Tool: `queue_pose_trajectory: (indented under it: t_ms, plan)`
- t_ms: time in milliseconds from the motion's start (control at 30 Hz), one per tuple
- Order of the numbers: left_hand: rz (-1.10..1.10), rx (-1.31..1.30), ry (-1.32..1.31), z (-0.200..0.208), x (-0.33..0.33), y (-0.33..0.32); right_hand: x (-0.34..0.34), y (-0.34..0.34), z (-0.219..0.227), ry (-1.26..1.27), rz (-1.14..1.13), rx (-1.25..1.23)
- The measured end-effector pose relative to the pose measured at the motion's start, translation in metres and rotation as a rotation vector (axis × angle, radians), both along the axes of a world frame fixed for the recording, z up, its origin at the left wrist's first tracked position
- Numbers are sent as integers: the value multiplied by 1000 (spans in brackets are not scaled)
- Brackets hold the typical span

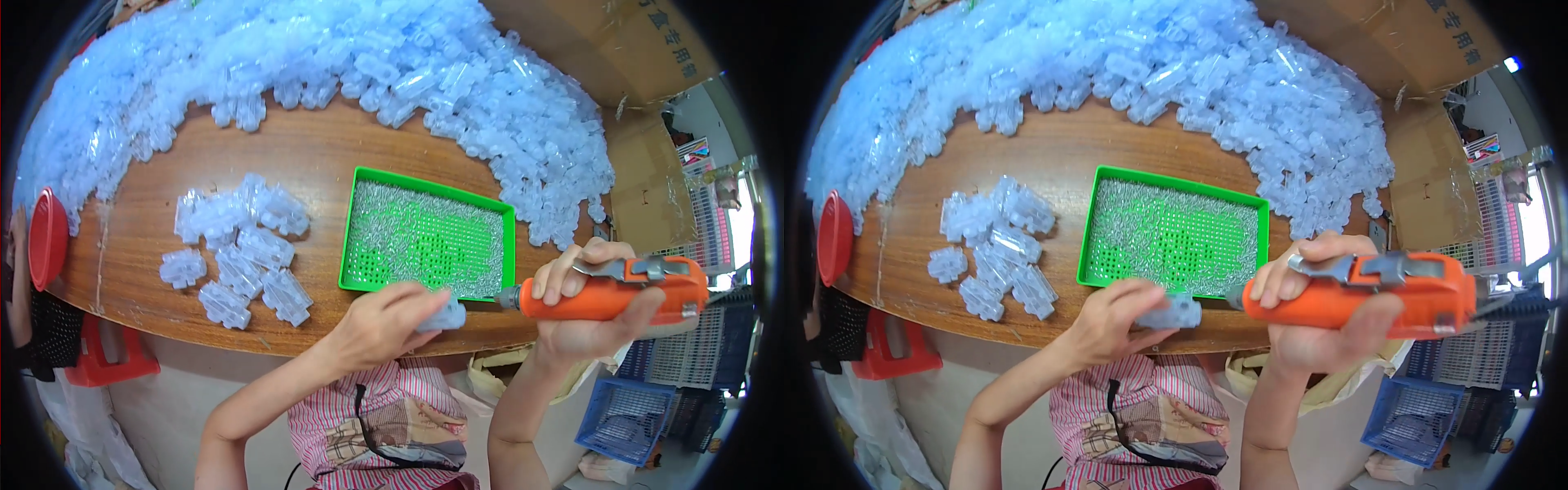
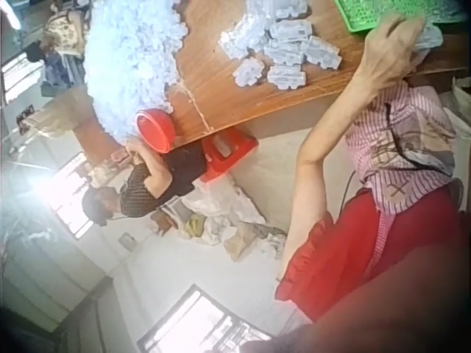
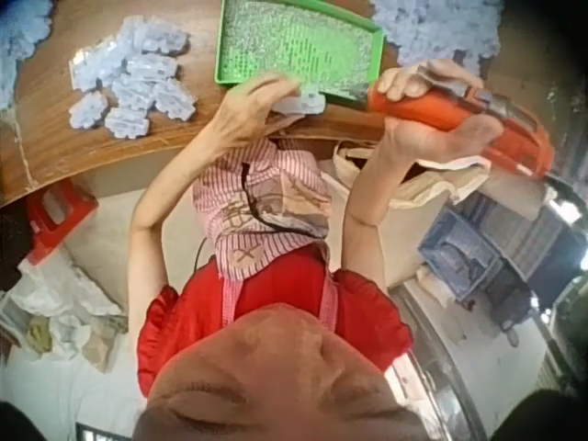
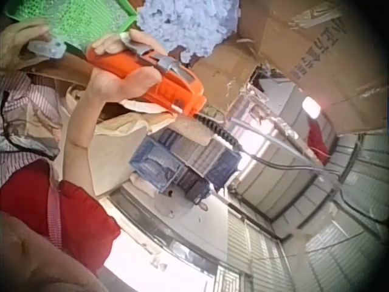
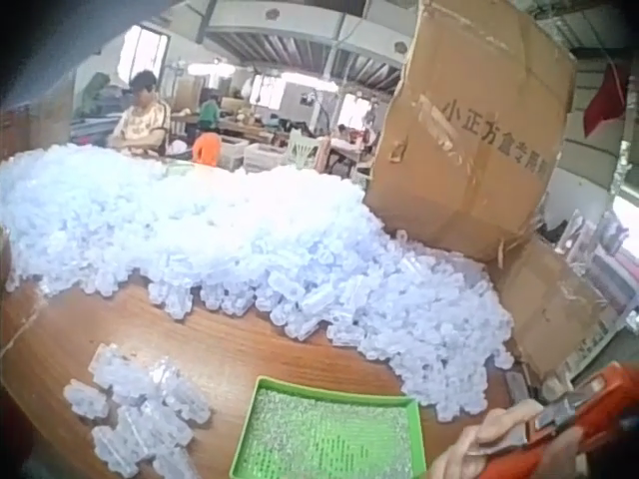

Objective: The person assembles plastic casings by taking plastic pieces from a pile, picking up screws from a tray using an electric screwdriver, fastening the parts together with the screws, and placing the assembled casings on the table.

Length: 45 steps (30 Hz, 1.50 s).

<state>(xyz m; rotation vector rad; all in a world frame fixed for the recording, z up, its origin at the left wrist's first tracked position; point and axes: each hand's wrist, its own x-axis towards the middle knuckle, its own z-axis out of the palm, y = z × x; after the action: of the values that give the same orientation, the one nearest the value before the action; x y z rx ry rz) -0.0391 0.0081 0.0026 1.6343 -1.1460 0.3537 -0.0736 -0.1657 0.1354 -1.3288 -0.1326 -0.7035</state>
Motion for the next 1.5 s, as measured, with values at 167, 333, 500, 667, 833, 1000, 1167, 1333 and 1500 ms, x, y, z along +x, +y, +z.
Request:
queue_pose_trajectory:
  t_ms: [167, 333, 500, 667, 833, 1000, 1167, 1333, 1500]
  plan:
    - [-43, -339, -451, 4, 5, 15, -1, -20, -16, 89, -180, 29]
    - [-33, -410, -523, 16, 13, 30, 1, -33, -25, 118, -224, 51]
    - [133, -82, -337, 37, 28, 86, -5, -50, -29, 117, -218, 97]
    - [857, -12, 296, 60, 85, 144, -11, -53, -31, 106, -237, 56]
    - [721, 247, 541, 65, 101, 176, -5, -47, -38, 93, -221, 69]
    - [428, 555, -56, 65, 96, 153, -5, -47, -38, 84, -235, 44]
    - [233, 602, -240, 45, 96, 124, -4, -43, -39, 82, -199, 53]
    - [370, 457, -66, 48, 112, 128, -5, -40, -36, 105, -257, 61]
    - [1166, 499, 50, 29, 222, 208, -4, -35, -33, 84, -257, 55]
